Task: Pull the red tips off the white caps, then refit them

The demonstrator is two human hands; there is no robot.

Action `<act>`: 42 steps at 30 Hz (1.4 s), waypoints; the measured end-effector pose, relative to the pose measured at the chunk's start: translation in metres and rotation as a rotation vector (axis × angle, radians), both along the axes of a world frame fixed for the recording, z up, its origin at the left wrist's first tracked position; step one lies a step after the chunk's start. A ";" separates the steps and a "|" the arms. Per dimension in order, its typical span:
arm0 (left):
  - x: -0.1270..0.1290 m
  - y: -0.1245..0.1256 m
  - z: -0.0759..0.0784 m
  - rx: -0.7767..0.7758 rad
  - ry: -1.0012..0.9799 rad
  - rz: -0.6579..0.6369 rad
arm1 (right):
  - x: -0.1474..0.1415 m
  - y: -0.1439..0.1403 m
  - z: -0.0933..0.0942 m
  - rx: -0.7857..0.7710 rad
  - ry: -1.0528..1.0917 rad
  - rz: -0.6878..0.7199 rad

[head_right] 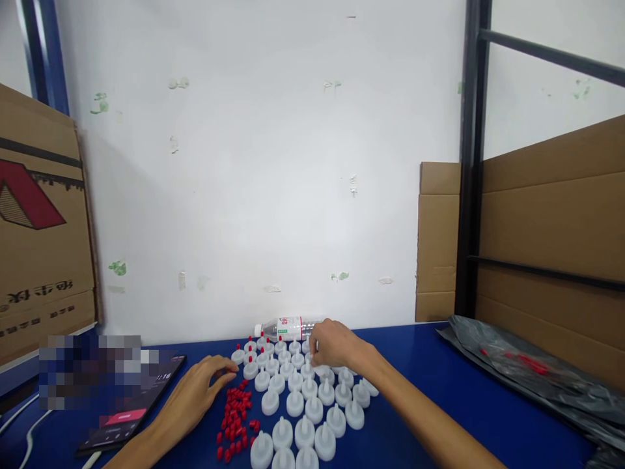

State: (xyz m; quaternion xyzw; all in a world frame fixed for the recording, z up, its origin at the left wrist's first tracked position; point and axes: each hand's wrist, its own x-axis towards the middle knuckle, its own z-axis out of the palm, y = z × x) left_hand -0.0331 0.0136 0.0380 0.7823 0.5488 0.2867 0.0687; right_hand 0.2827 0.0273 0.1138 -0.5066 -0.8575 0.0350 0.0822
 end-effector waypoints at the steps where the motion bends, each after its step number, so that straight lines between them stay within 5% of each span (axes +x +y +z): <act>1: 0.000 0.001 -0.002 -0.006 -0.007 -0.014 | -0.002 -0.001 -0.001 -0.025 -0.024 0.004; 42: 0.008 -0.002 0.000 -0.030 0.028 -0.099 | -0.003 0.004 -0.007 -0.162 -0.016 0.058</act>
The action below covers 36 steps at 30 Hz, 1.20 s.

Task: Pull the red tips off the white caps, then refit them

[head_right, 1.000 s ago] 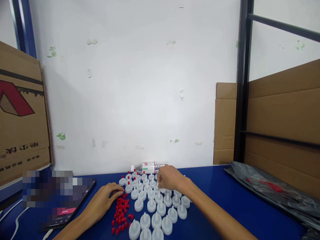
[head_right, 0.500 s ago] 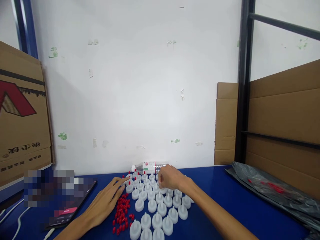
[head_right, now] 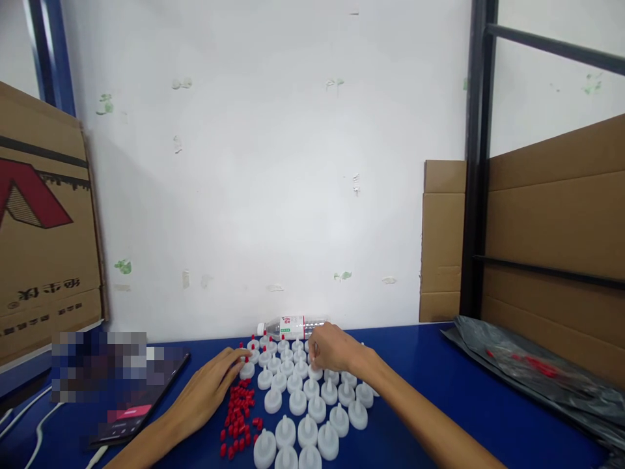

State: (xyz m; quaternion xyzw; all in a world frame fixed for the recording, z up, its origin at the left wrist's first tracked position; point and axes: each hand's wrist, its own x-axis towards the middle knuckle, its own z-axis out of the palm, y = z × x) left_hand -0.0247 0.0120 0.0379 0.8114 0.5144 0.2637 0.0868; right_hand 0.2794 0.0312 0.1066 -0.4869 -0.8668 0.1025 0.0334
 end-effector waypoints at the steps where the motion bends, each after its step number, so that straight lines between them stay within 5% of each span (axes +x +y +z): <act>1: 0.000 0.000 0.001 -0.006 -0.010 0.005 | 0.000 0.000 -0.001 0.006 0.009 0.002; 13: -0.006 0.005 0.007 0.067 -0.172 0.105 | -0.026 -0.021 0.010 0.408 0.269 0.054; 19: 0.020 -0.022 0.019 0.174 -0.366 0.004 | -0.048 -0.053 0.002 0.405 0.329 0.279; 27: 0.037 -0.037 0.008 0.351 -0.036 -0.121 | -0.059 -0.053 -0.006 0.555 0.142 0.412; 31: 0.043 -0.042 0.014 0.257 -0.090 -0.144 | -0.055 -0.045 -0.009 0.610 0.066 0.445; 36: 0.048 -0.043 0.018 -0.059 -0.509 -0.161 | -0.047 -0.035 -0.006 0.664 0.026 0.446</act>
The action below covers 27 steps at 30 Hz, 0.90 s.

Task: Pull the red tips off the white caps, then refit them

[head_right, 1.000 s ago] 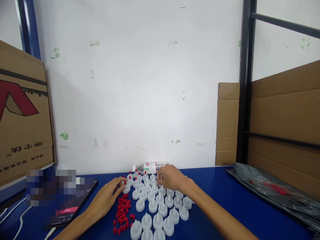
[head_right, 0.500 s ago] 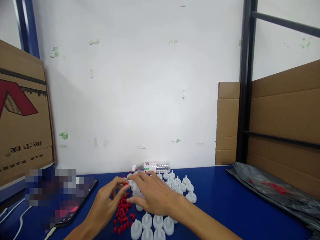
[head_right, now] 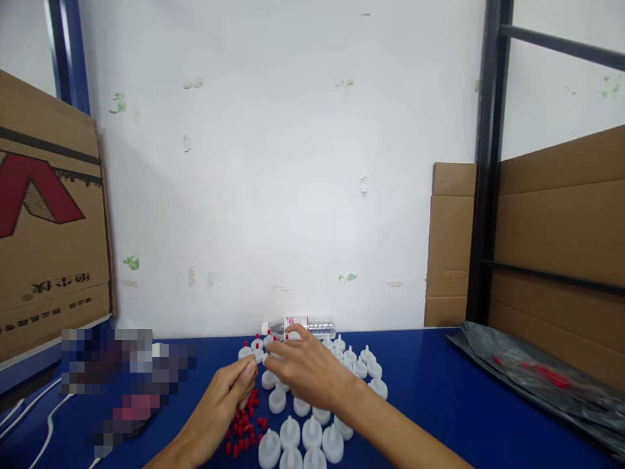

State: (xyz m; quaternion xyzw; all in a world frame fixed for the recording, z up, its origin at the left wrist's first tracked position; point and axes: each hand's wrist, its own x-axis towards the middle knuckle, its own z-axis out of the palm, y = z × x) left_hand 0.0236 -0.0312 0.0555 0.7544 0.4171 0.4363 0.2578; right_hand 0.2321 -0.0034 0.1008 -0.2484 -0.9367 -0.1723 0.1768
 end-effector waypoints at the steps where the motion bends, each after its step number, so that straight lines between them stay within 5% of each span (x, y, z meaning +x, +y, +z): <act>1: -0.002 0.002 0.000 -0.061 -0.068 0.000 | 0.004 0.004 0.002 0.000 0.022 -0.028; 4: -0.016 0.011 0.003 -0.055 -0.101 0.084 | 0.022 0.020 0.008 -0.021 0.141 -0.174; 10: -0.046 0.031 0.000 0.071 0.338 0.303 | 0.065 0.056 0.005 -0.092 0.333 -0.554; 18: -0.049 0.047 -0.026 0.072 0.395 0.366 | 0.105 0.085 -0.011 -0.237 0.247 -0.773; 27: -0.048 0.051 -0.032 0.078 0.405 0.342 | 0.123 0.097 -0.035 -0.439 0.122 -0.922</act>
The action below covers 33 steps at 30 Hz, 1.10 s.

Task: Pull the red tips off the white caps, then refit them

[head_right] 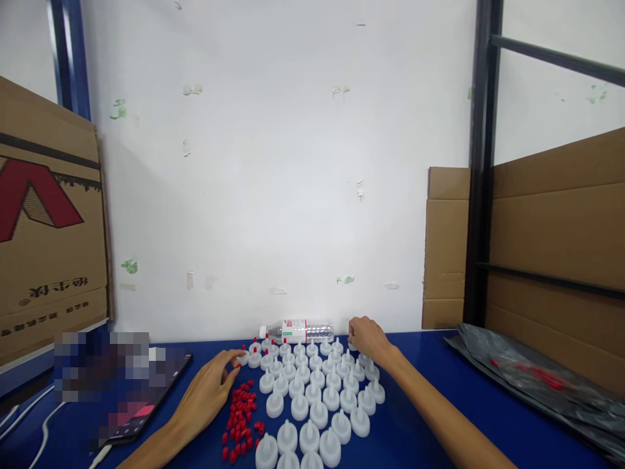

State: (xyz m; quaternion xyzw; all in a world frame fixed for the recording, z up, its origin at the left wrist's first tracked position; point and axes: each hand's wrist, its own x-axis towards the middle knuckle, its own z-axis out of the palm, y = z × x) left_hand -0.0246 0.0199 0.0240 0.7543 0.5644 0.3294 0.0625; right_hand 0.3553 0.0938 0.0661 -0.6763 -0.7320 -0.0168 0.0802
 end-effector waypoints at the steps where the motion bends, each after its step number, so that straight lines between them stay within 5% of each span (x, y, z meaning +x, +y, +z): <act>1: 0.000 0.000 0.000 -0.008 0.002 0.001 | 0.000 0.000 0.000 -0.014 -0.003 0.002; 11: 0.003 -0.007 0.010 -0.045 0.038 0.028 | -0.011 -0.003 0.000 0.064 -0.021 -0.006; 17: -0.006 0.005 0.005 -0.066 0.144 0.113 | -0.008 -0.016 0.023 0.279 -0.026 0.022; 23: -0.007 0.012 -0.001 -0.038 0.197 0.126 | -0.011 -0.073 0.011 0.462 0.033 0.250; 29: -0.013 0.009 0.011 0.019 0.136 0.147 | -0.027 -0.105 -0.002 0.687 0.234 0.474; 33: -0.004 -0.003 0.018 0.060 0.105 0.093 | -0.048 -0.122 0.001 0.672 0.272 0.548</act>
